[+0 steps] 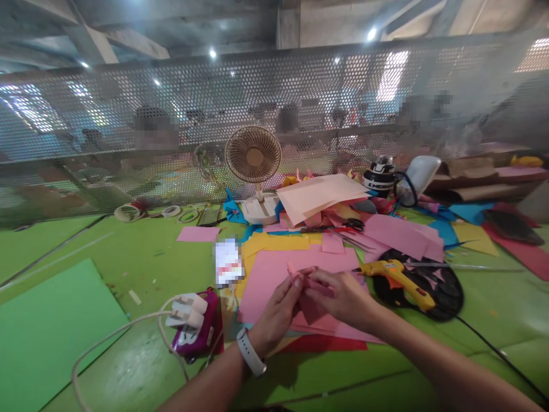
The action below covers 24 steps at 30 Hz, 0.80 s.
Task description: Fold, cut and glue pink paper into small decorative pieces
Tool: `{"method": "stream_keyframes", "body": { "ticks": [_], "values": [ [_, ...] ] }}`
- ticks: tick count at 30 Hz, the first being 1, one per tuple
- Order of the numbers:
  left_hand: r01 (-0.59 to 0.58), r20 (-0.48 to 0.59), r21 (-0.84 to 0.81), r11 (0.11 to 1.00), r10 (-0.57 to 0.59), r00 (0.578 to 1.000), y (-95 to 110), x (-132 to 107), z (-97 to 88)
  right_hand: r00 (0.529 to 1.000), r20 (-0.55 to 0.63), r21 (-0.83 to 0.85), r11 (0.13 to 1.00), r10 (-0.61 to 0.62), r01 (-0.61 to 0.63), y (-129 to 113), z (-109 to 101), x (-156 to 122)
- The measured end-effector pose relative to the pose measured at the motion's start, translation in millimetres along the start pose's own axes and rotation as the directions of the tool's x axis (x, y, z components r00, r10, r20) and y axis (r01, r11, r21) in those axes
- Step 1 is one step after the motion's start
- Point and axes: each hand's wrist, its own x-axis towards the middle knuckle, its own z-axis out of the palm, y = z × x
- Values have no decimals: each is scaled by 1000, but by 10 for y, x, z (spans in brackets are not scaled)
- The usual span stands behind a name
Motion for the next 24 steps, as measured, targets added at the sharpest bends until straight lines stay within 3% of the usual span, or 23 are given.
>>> {"method": "stream_keyframes", "body": {
  "ticks": [2,4,5,6,7,9,11,12,15,24],
  "values": [
    [-71,-79,-89,994,64,995,66,40,-23,967,-252,-2,1000,-30,31,37,-76,23],
    [-178,-177,-180,967,146,973,148,78,-43,858,-513,60,997,-4,40,69,-148,54],
    [-224,-218,-218,950,176,960,184,92,-48,815,-577,148,988,48,46,79,-169,70],
    [-259,-246,-250,933,198,949,214,102,-48,811,-573,269,962,118,50,82,-173,84],
    [-280,-260,-273,920,210,943,236,105,-41,846,-500,408,912,184,43,80,-159,96],
    [-277,-248,-298,914,206,947,249,98,-13,943,-225,651,758,245,-41,64,-83,111],
    [-239,-208,-300,924,181,961,235,80,25,971,1,786,600,237,-147,48,29,117],
    [-222,-190,-299,928,170,967,222,70,43,970,48,826,537,237,-173,47,84,118],
    [-210,-157,-313,926,168,973,189,48,77,958,39,895,417,285,-160,73,195,125],
    [-218,-134,-301,928,185,974,204,44,64,935,70,964,216,349,-153,154,239,146]
  ]
}}
